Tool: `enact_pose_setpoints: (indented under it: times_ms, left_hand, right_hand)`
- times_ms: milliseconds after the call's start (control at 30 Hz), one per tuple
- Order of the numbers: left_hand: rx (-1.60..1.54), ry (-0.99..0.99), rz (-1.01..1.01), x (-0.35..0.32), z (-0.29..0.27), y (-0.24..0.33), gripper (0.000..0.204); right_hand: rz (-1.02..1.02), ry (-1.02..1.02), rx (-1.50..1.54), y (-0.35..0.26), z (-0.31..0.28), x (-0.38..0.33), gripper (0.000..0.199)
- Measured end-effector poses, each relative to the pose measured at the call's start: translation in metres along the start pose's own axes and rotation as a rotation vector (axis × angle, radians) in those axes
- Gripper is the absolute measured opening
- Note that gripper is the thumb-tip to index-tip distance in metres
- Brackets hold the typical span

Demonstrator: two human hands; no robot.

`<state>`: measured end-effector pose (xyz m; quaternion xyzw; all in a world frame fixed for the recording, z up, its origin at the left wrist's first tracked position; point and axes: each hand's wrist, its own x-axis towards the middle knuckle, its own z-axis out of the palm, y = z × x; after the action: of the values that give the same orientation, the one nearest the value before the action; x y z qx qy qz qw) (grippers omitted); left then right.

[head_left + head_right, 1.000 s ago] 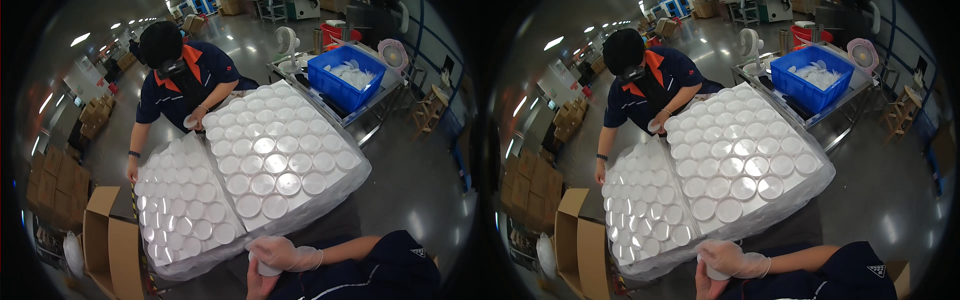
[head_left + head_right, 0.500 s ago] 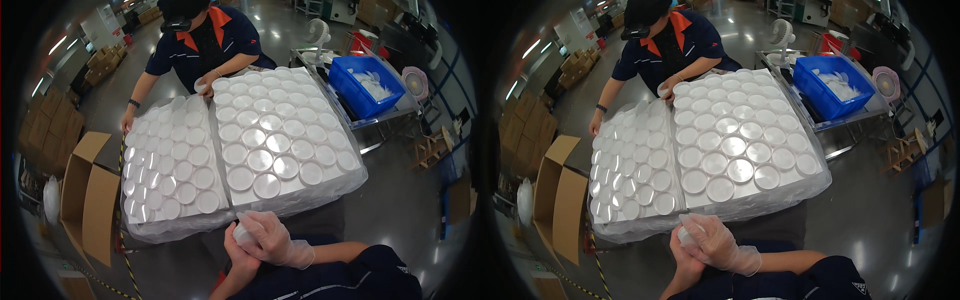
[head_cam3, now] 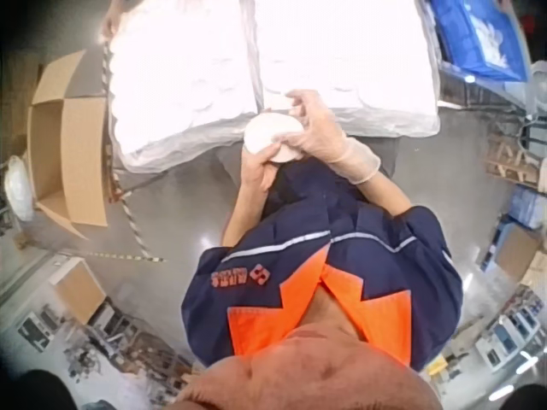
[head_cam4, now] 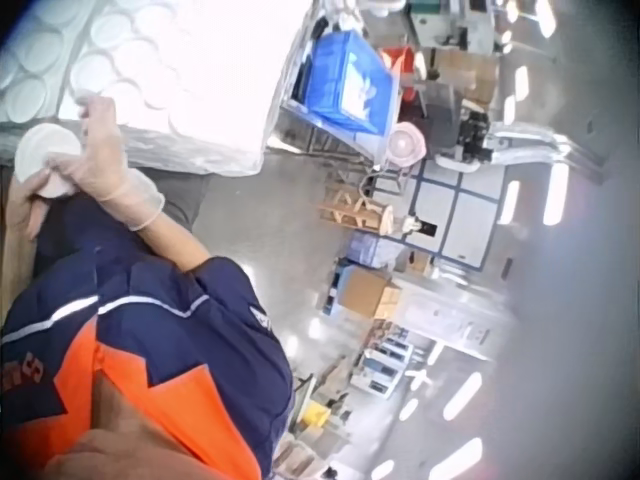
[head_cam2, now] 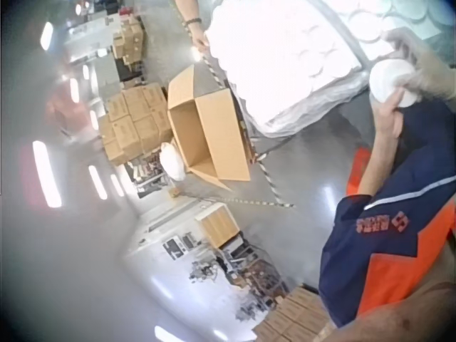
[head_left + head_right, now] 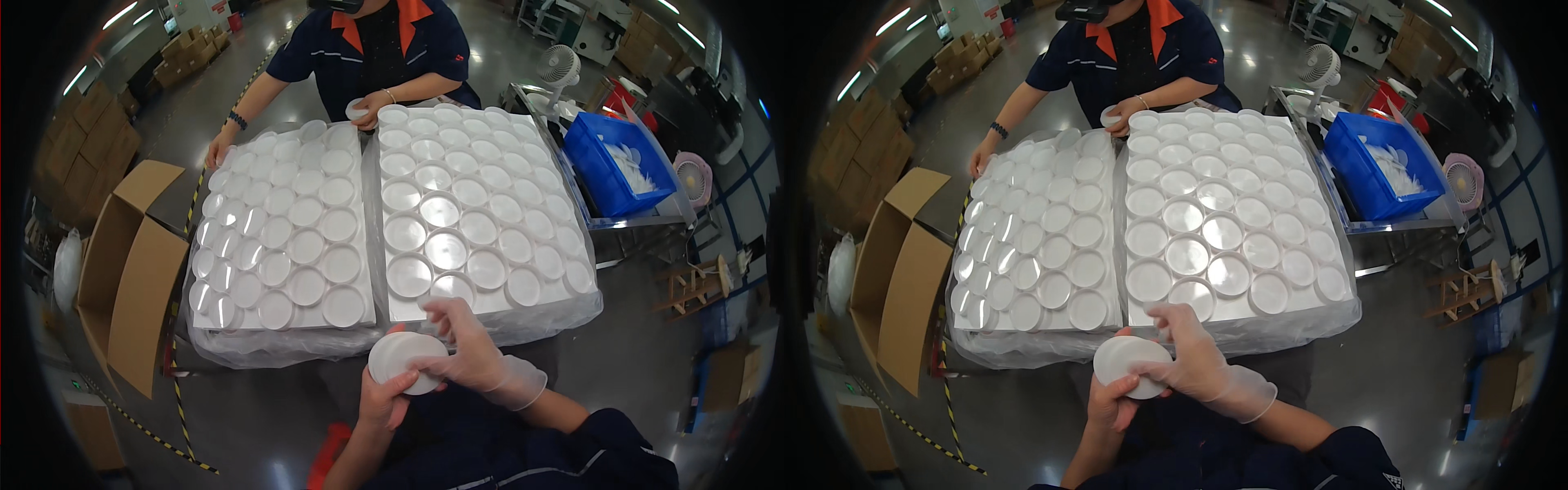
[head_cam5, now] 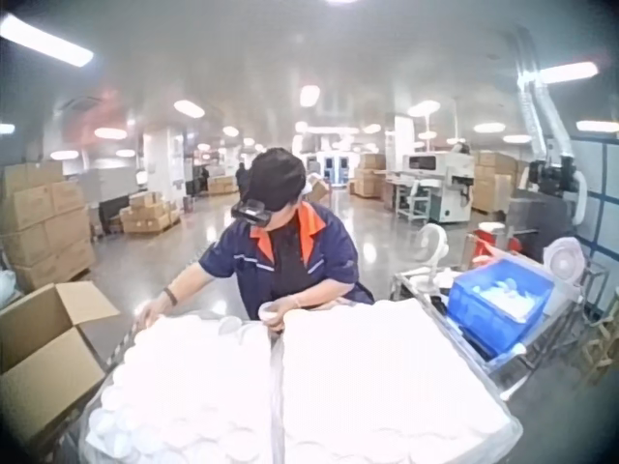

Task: The person places circular foam discs into plastic lids arranged in trays by hand, and stacks and arranges the trays with a coworker.

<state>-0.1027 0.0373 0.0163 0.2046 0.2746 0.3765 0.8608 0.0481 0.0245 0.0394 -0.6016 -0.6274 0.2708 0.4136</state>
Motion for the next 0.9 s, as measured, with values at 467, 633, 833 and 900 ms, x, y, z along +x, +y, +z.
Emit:
enact_pose_setpoints:
  times_ms: [467, 633, 833, 900]
  left_hand:
    - [-0.051, -0.012, 0.180, 0.022, -0.041, -0.008, 0.059]
    - [0.049, 0.109, 0.379, 0.028, -0.037, -0.005, 0.056]
    - [0.303, 0.064, 0.570, 0.030, -0.045, -0.005, 0.058]
    - [0.337, 0.134, 0.590, 0.029, -0.047, -0.007, 0.058]
  right_hand:
    - [-0.113, -0.012, -0.233, 0.016, 0.028, 0.004, 0.036]
    - [0.177, 0.051, 0.037, 0.005, 0.034, 0.006, 0.040]
    - [0.258, 0.057, 0.186, 0.004, 0.037, 0.004, 0.038]
    - [0.187, 0.078, 0.109, 0.003, 0.039, 0.003, 0.037]
